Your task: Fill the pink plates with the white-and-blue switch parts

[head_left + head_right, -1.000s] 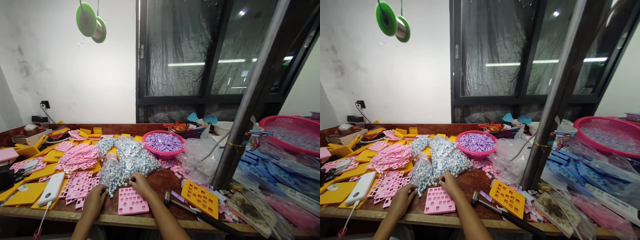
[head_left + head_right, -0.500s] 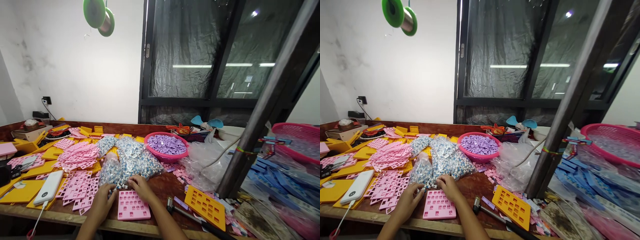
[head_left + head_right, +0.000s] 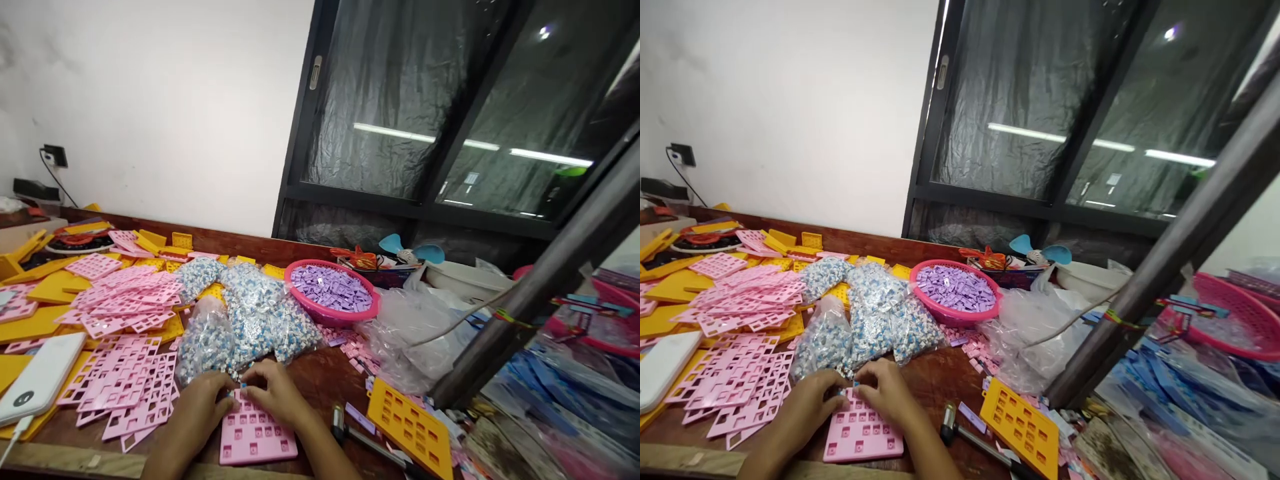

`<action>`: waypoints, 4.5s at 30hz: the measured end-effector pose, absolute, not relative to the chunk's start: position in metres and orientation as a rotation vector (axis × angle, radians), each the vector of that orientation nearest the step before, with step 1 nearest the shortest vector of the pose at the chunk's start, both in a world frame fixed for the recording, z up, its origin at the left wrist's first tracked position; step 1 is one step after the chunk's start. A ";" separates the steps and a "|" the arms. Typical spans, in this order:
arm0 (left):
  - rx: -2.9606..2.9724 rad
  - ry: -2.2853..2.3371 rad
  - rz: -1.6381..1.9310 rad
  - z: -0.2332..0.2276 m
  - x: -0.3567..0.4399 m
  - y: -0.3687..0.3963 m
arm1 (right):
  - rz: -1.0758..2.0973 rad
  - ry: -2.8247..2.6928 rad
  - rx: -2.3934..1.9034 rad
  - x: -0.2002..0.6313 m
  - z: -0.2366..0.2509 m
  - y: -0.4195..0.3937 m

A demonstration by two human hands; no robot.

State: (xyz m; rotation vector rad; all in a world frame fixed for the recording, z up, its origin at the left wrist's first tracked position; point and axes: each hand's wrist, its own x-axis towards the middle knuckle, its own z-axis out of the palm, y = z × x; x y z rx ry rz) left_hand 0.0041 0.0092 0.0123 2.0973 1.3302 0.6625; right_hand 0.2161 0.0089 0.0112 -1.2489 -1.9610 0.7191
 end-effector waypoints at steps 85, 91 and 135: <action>2.347 1.614 0.313 0.033 0.025 -0.013 | 0.864 -1.966 -1.243 0.231 0.004 0.010; 2.230 1.680 0.471 0.019 0.022 -0.017 | 0.929 -1.864 -1.212 0.232 -0.003 0.014; 2.391 1.410 0.617 0.012 -0.005 -0.009 | 0.809 -2.014 -1.335 0.254 0.012 0.022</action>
